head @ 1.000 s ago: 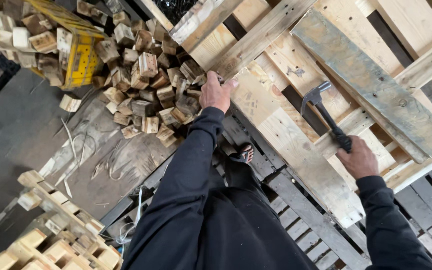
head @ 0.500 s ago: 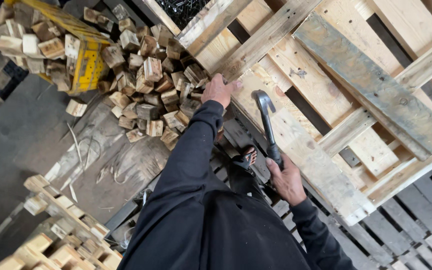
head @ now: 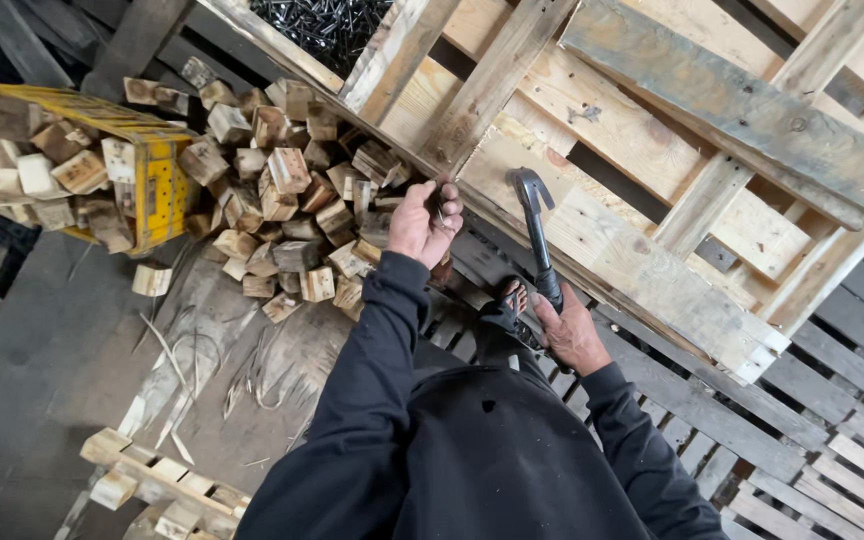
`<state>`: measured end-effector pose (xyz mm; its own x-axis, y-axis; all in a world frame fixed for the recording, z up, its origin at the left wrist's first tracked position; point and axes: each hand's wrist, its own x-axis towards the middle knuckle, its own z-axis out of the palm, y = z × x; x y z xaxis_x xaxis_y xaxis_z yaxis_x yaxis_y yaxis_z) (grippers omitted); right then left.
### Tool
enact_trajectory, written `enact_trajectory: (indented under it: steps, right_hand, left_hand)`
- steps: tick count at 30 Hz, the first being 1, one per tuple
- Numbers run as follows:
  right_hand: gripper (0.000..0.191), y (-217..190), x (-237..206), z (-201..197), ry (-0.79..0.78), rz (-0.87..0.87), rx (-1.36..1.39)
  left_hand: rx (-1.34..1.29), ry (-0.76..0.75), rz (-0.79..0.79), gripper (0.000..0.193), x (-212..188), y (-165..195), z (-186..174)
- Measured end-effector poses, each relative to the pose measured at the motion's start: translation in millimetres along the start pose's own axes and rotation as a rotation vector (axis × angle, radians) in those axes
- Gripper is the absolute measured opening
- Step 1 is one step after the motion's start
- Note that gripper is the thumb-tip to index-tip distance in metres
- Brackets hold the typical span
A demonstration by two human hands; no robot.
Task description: The person assembles a wooden pallet by nailing small wooden blocks and planks together using a hammer. They retrieve nails from a container, position the blocks, and drive nails into the pallet structure.
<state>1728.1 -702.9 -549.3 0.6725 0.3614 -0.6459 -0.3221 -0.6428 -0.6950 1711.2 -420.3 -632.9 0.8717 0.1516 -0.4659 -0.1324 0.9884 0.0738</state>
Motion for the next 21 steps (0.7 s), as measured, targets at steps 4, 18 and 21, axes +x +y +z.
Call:
enact_trajectory:
  steps: [4, 18, 21]
  right_hand:
    - [0.047, 0, 0, 3, -0.015, 0.004, 0.052]
    - [0.047, -4, -1, -3, -0.044, 0.048, 0.077]
    - [0.048, -5, -1, -2, -0.041, 0.060, 0.074]
  left_hand:
    - [-0.021, -0.129, -0.028, 0.021, -12, -2, 9]
    - [0.180, -0.121, 0.074, 0.006, -4, -11, 15]
    - [0.196, -0.115, 0.082, 0.007, 5, -9, 22]
